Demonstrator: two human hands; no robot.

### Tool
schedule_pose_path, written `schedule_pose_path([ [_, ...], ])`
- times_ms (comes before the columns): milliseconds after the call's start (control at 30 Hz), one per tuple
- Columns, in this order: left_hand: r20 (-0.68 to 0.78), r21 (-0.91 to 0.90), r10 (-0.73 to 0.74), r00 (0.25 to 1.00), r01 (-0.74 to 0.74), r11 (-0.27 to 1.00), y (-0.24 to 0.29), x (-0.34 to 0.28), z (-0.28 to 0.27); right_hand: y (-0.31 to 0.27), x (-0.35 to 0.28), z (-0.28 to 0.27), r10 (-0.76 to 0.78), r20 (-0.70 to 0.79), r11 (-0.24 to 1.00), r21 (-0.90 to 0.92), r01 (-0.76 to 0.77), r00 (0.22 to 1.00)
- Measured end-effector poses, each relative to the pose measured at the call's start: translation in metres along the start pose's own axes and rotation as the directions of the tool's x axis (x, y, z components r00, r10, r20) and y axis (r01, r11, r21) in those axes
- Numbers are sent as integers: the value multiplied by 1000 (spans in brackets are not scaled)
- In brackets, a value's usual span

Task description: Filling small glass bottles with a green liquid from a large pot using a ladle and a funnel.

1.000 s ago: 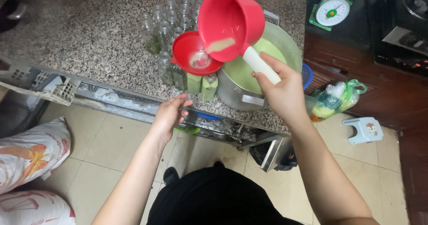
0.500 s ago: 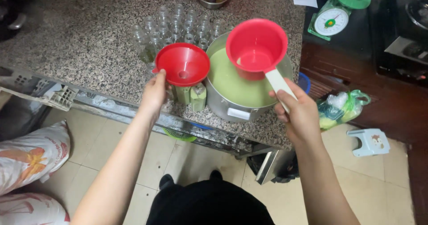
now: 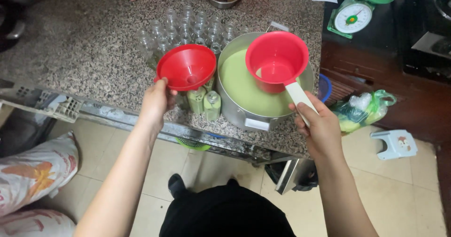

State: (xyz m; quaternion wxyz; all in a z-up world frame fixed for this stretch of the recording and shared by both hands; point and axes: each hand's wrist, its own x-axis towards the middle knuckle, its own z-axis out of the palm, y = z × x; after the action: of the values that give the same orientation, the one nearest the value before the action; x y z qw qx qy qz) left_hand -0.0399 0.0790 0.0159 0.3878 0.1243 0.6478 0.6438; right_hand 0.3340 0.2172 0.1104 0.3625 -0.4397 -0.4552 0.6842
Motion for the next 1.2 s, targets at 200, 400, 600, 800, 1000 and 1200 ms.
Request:
schedule_pose_path([
  [200, 94, -21, -53, 994, 55, 998, 9, -6, -6, 8, -8, 28, -23, -85, 1000, -10, 22, 996],
  [400, 200, -139, -139, 970, 169, 976, 18, -2, -20, 17, -18, 51, -24, -159, 999, 28, 28, 987],
  [600, 287, -264, -151, 946, 230, 937, 27, 10, -46, 28, -25, 57, -35, -194, 995, 88, 53, 980],
  [800, 281, -194, -82, 956, 141, 971, 32, 23, -61, 33, -33, 65, -33, -287, 992, 103, 66, 957],
  [1000, 309, -12, -67, 949, 74, 997, 14, 37, -57, 26, -50, 91, -109, -305, 989, 62, 134, 946],
  [1200, 396, 95, 11, 918, -53, 994, 11, 40, -55, 10, -65, 141, -327, -267, 928, -270, 256, 907],
])
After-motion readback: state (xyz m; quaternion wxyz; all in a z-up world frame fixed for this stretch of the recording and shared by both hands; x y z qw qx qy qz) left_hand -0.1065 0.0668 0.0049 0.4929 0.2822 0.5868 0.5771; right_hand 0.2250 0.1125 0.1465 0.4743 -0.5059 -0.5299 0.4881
